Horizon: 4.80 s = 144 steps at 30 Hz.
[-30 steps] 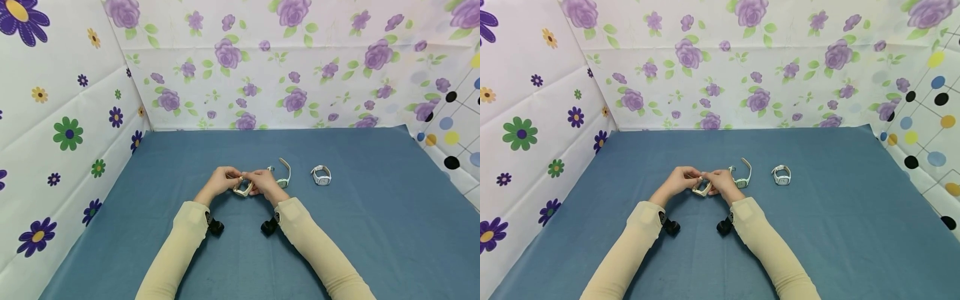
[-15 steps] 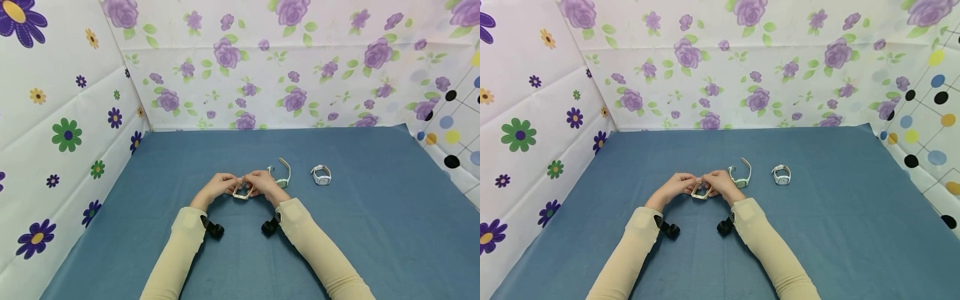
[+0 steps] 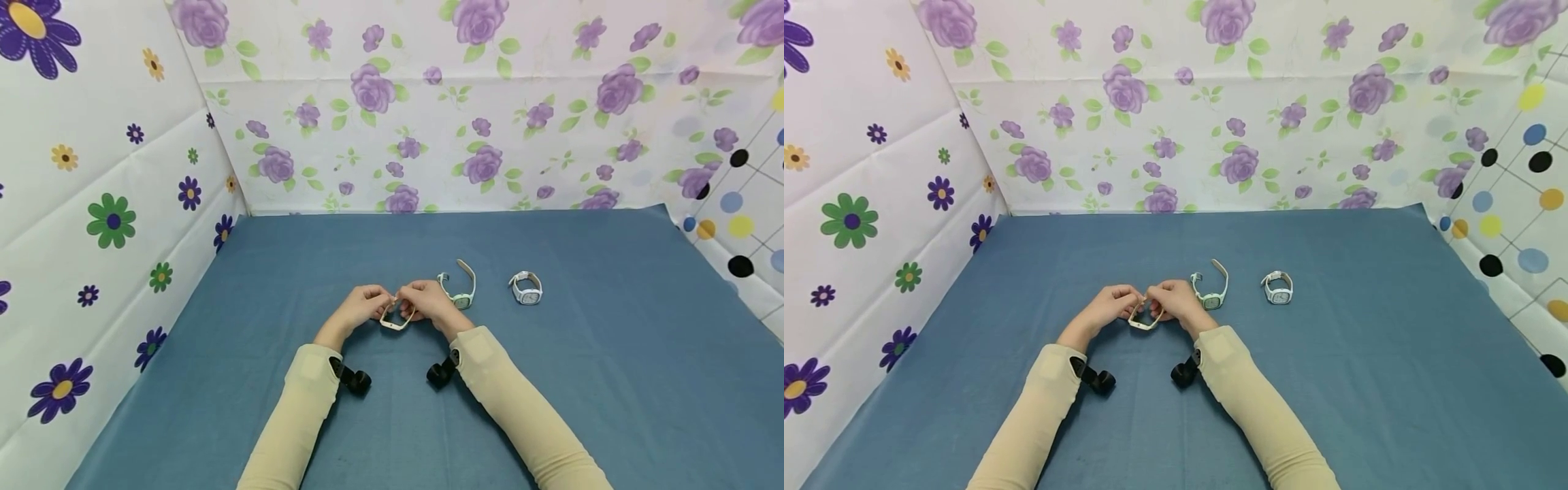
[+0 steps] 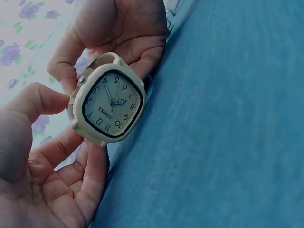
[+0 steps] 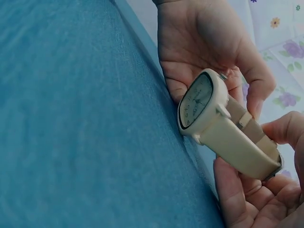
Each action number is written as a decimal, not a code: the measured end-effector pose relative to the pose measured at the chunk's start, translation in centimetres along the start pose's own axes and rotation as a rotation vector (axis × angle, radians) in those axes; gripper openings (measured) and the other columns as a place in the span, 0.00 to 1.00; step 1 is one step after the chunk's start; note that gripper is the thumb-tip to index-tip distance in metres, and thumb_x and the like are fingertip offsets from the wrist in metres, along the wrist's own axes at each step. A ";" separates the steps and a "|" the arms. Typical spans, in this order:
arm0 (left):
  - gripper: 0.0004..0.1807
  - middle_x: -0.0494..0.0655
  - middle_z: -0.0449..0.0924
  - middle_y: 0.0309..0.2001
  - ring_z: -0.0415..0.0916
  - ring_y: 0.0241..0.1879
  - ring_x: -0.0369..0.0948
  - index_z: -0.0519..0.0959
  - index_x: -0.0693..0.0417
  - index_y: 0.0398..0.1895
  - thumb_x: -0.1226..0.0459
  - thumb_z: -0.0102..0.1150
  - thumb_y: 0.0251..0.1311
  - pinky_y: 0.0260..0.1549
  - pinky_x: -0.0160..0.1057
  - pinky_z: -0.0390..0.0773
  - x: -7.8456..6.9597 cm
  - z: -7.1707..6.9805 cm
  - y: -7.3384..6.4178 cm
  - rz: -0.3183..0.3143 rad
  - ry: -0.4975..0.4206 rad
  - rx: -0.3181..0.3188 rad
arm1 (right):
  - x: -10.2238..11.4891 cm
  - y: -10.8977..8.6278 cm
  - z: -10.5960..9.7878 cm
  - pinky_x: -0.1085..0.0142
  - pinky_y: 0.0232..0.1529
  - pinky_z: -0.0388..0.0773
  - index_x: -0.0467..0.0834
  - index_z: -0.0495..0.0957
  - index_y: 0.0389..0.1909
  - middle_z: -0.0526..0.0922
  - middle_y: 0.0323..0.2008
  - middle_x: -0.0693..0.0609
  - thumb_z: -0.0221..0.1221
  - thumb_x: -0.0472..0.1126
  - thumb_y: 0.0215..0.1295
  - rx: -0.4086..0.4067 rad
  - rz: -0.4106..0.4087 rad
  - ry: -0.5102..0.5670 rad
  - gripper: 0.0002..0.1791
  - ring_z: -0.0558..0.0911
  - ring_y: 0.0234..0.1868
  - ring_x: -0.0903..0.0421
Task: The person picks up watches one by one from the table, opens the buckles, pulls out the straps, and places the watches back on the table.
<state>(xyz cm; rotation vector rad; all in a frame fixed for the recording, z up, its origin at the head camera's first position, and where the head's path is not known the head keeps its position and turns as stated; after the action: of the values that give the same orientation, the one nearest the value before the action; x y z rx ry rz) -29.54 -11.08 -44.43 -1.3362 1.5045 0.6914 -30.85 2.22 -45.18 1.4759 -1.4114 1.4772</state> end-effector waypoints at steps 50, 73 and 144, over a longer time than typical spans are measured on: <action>0.18 0.60 0.81 0.49 0.83 0.41 0.42 0.77 0.64 0.55 0.66 0.59 0.63 0.46 0.41 0.82 2.0 -1.3 -0.2 0.049 -0.280 -0.029 | -1.1 0.4 0.2 0.64 0.33 0.83 0.32 0.80 0.42 0.80 0.24 0.50 0.58 0.43 0.67 0.071 0.027 0.083 0.15 0.82 0.25 0.59; 0.11 0.58 0.85 0.37 0.83 0.33 0.34 0.82 0.72 0.42 0.69 0.61 0.60 0.41 0.40 0.83 0.6 -1.9 -0.1 0.215 -0.248 -0.086 | -0.4 0.0 0.0 0.65 0.33 0.83 0.35 0.82 0.43 0.82 0.24 0.51 0.61 0.44 0.64 0.053 0.030 0.071 0.15 0.81 0.24 0.60; 0.12 0.47 0.84 0.27 0.81 0.26 0.38 0.83 0.65 0.38 0.62 0.59 0.63 0.32 0.39 0.83 1.0 -0.1 0.5 0.008 -0.188 0.043 | -0.7 0.3 -0.5 0.66 0.37 0.83 0.35 0.82 0.44 0.82 0.27 0.51 0.59 0.43 0.66 -0.025 -0.008 0.110 0.16 0.82 0.28 0.61</action>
<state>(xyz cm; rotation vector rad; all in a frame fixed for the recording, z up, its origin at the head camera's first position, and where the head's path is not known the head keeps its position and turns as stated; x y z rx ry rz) -30.01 -11.45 -45.40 -1.1991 1.3668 0.7634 -31.16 2.78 -45.84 1.3621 -1.3520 1.5071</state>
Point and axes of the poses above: each hand's wrist, its own y-axis towards the middle knuckle, its own z-axis out of the palm, x = y × z, the point moved 8 cm from there along y, towards the middle knuckle
